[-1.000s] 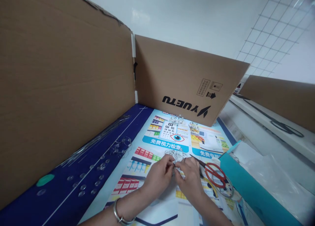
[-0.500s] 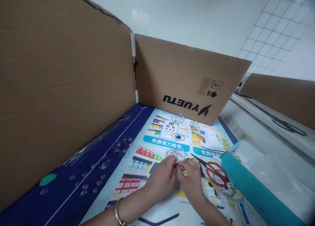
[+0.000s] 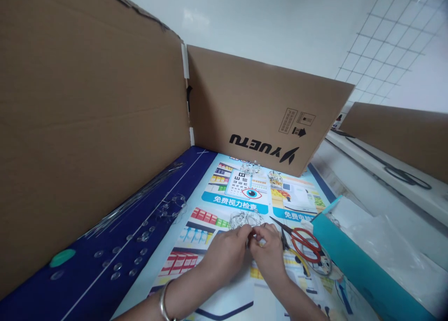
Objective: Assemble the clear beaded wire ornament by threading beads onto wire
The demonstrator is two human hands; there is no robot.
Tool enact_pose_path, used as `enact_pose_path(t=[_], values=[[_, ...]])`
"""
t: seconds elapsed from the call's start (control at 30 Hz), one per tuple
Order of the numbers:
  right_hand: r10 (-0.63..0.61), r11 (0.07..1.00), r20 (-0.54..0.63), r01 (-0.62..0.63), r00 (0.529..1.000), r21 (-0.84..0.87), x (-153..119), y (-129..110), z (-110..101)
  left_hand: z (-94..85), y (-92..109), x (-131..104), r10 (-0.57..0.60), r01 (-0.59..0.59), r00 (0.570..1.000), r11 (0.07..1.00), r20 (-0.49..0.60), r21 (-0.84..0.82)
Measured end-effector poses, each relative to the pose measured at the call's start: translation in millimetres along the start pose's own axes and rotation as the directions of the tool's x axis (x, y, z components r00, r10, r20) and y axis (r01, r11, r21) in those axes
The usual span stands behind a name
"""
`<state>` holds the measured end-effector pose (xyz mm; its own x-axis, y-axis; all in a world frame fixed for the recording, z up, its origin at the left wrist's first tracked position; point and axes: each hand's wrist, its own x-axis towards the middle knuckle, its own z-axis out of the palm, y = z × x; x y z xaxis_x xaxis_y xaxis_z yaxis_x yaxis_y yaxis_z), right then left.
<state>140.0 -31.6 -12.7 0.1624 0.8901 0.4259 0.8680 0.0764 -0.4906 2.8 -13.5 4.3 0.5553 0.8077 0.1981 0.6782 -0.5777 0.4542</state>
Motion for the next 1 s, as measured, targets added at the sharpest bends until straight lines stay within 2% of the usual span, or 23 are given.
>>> enact_pose_path(t=[0.1, 0.2, 0.4, 0.57, 0.83, 1.0], values=[[-0.001, 1.0, 0.01, 0.001, 1.0, 0.007, -0.6, -0.8, 0.8, -0.6, -0.6, 0.0, -0.004, 0.004, 1.0, 0.994, -0.004, 0.109], [-0.011, 1.0, 0.028, 0.011, 1.0, 0.017, -1.6, -0.6, 1.2, -1.7, -2.1, 1.2, -0.017, 0.018, 1.0, 0.991, -0.005, 0.134], [-0.031, 0.999, 0.018, 0.031, 0.999, 0.019, -1.2, 1.1, 0.5, -2.2, -7.7, 3.6, -0.085, 0.087, 0.995, 0.994, -0.043, 0.062], [-0.042, 0.998, 0.026, 0.041, 0.999, 0.043, -0.1, 0.8, -1.0, 2.2, -12.0, 3.1, -0.066, 0.07, 0.996, 0.996, -0.067, 0.054], [-0.042, 0.998, 0.08, 0.038, 0.996, 0.053, 1.5, -1.1, -4.4, -1.8, -9.7, 2.5, -0.086, 0.071, 0.991, 0.987, -0.101, -0.144], [-0.08, 0.997, 0.061, 0.08, 0.995, 0.008, 2.0, 3.5, -7.8, -0.7, -10.8, 3.1, -0.082, 0.064, 0.99, 0.985, -0.111, -0.159]])
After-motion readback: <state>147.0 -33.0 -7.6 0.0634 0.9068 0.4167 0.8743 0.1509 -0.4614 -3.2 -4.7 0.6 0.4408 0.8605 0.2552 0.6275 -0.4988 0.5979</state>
